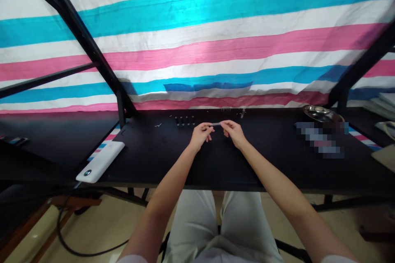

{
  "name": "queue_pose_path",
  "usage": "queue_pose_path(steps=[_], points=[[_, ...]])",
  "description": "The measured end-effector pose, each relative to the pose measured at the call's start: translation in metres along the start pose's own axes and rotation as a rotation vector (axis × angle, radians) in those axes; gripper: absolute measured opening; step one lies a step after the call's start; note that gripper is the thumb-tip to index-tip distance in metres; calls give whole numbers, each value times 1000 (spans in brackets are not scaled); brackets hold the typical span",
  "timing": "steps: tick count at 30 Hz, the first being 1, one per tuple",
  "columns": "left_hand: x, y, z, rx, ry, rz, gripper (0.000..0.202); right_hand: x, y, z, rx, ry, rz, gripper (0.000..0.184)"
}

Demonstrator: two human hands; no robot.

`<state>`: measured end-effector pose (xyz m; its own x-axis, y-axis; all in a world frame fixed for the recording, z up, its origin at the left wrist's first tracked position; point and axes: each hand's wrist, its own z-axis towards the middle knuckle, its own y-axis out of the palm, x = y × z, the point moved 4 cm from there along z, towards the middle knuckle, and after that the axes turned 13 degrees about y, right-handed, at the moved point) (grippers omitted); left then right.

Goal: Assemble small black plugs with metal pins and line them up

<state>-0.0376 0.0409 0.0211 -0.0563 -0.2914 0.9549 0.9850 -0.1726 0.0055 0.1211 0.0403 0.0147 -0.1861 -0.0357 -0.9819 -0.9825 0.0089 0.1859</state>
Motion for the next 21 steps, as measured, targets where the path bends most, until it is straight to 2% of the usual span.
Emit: queue_pose_path(steps=[3,8,17,21], points=[[-1,2,-1,-19,14,13,34,7,5,0,-115,90,-2,35],[-2,0,0,4,52,117,30,12,4,0,-163,163,-106,37],[-1,0,-3,-106,181,364,23,1,4,-4,-88,-282,-735,33],[0,5,-6,-186,198,445,23,-1,8,-8,-110,-389,-913,28]])
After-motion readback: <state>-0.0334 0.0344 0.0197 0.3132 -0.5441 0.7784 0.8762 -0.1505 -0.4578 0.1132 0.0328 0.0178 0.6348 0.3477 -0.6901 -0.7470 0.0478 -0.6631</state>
